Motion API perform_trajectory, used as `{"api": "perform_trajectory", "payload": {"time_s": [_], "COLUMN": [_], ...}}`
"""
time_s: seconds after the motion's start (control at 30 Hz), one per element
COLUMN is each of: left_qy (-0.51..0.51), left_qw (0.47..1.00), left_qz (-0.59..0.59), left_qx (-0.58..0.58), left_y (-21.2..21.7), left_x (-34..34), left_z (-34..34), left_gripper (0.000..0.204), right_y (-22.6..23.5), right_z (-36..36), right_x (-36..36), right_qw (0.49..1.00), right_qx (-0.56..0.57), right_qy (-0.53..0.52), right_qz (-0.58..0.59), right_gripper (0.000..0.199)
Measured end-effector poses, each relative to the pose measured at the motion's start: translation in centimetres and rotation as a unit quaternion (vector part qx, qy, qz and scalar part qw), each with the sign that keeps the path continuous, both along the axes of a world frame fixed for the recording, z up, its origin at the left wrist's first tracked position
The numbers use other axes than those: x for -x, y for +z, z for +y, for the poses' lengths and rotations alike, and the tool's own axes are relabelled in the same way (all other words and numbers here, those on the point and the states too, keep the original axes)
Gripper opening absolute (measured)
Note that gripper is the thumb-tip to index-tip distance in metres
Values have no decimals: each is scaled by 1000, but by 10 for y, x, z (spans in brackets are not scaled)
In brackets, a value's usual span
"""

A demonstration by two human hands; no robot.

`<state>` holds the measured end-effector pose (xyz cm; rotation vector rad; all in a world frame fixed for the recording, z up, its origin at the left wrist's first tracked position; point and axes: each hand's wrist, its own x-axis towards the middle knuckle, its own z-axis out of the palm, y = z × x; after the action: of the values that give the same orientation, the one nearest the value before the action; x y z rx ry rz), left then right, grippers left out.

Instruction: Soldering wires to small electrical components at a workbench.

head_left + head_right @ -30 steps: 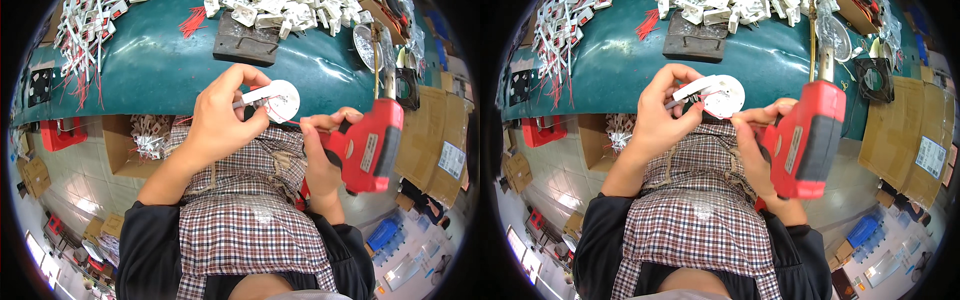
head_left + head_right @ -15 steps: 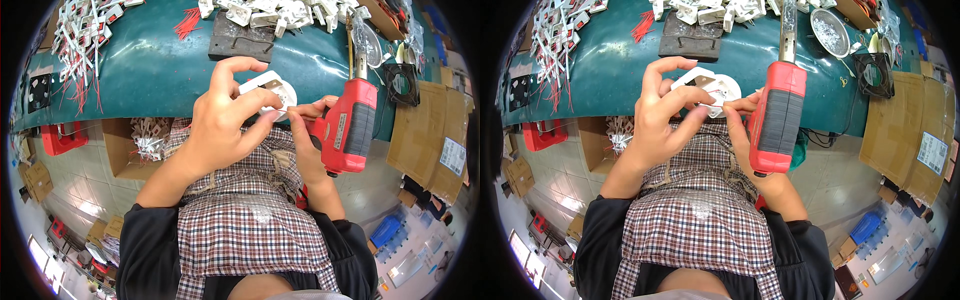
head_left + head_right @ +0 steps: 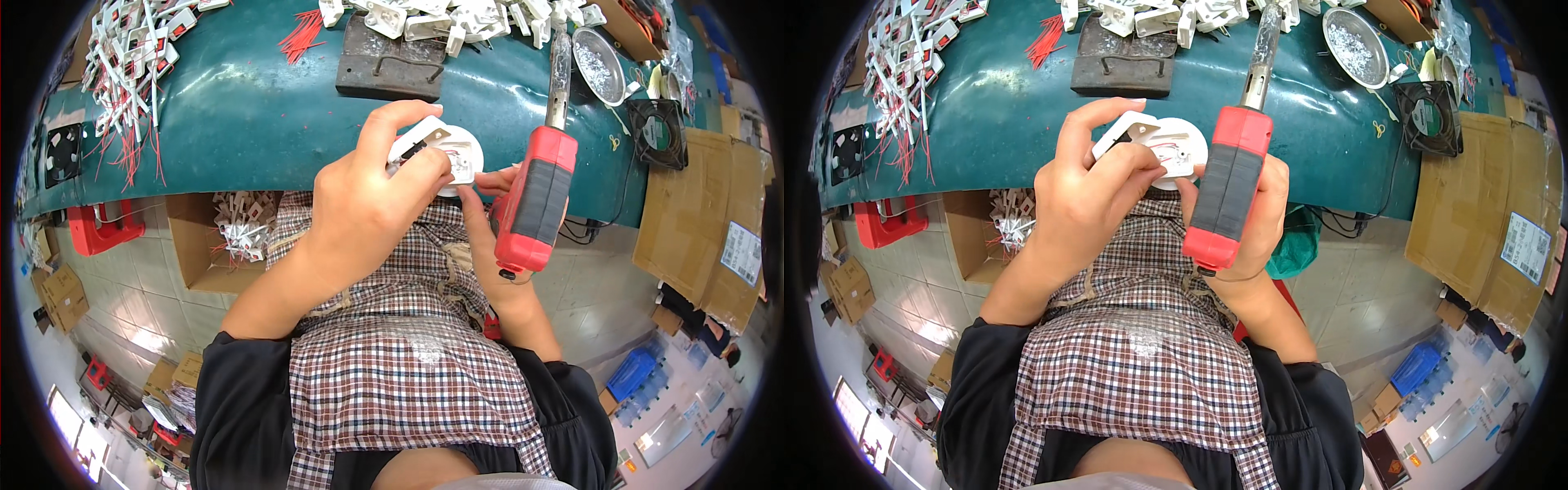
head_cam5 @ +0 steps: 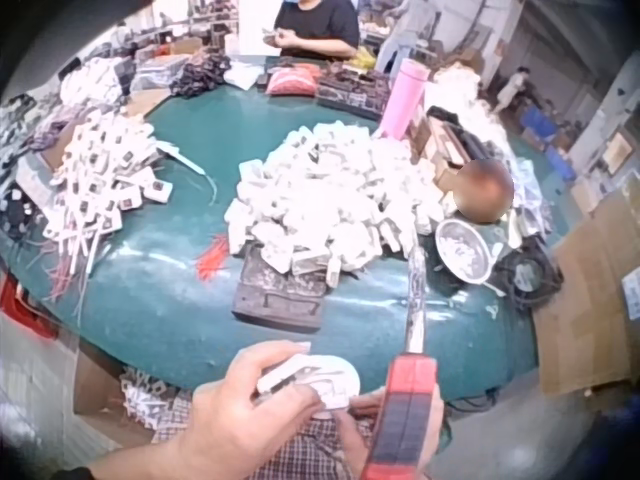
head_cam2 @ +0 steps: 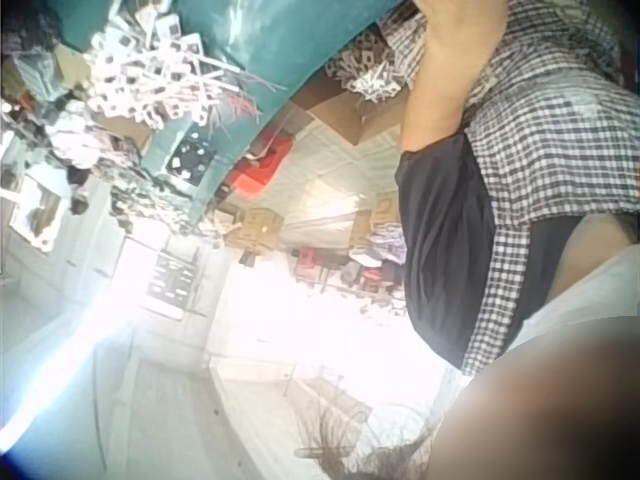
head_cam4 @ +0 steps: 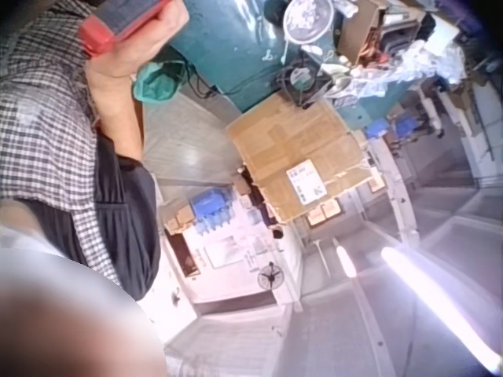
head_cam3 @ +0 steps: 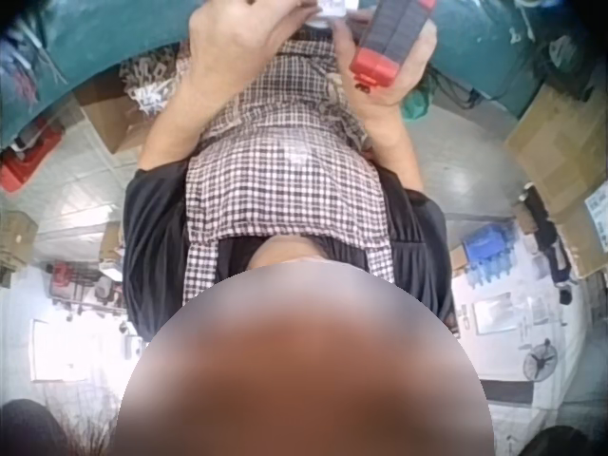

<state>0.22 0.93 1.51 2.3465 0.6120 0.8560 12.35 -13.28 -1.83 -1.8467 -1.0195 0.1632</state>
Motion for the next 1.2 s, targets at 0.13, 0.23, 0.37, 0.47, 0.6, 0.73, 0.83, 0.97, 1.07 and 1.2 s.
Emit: {"api": "perform_trajectory", "payload": {"time_s": [0.13, 0.23, 0.37, 0.47, 0.6, 0.73, 0.83, 0.97, 1.07, 1.2], "left_qy": [-20, -16, -19, -18, 6, 18, 16, 16, 21, 28], "left_qw": [1000, 1000, 996, 997, 999, 999, 999, 999, 999, 999], "left_qz": [-15, 2, 71, 68, 19, -2, -5, -7, -12, -17], "left_qx": [-11, -21, -46, -24, 36, 46, 44, 37, 31, 36], "left_y": [-6, -2, 7, 6, 0, -3, -2, -4, -5, -7], "left_x": [0, 1, 0, 1, 1, -2, -1, -2, -2, -2], "left_z": [0, -2, -2, -2, -6, -10, -10, -11, -12, -14], "left_gripper": [23, 22, 20, 18, 15, 14, 14, 14, 14, 14], "right_y": [16, 30, 57, 77, 94, 105, 112, 111, 106, 104], "right_z": [0, -11, -35, -40, -72, -101, -121, -119, -112, -110], "right_x": [8, 2, -4, -1, 0, -6, -18, -17, -19, -20], "right_qw": [981, 986, 982, 979, 967, 968, 973, 967, 965, 965], "right_qx": [-31, -26, 19, -6, 27, 74, 164, 217, 210, 216], "right_qy": [-24, 4, 17, -14, -34, -15, 16, 22, 49, 58], "right_qz": [189, 167, 189, 202, 253, 238, 160, 134, 148, 135], "right_gripper": [57, 49, 36, 38, 49, 55, 40, 27, 28, 27]}}
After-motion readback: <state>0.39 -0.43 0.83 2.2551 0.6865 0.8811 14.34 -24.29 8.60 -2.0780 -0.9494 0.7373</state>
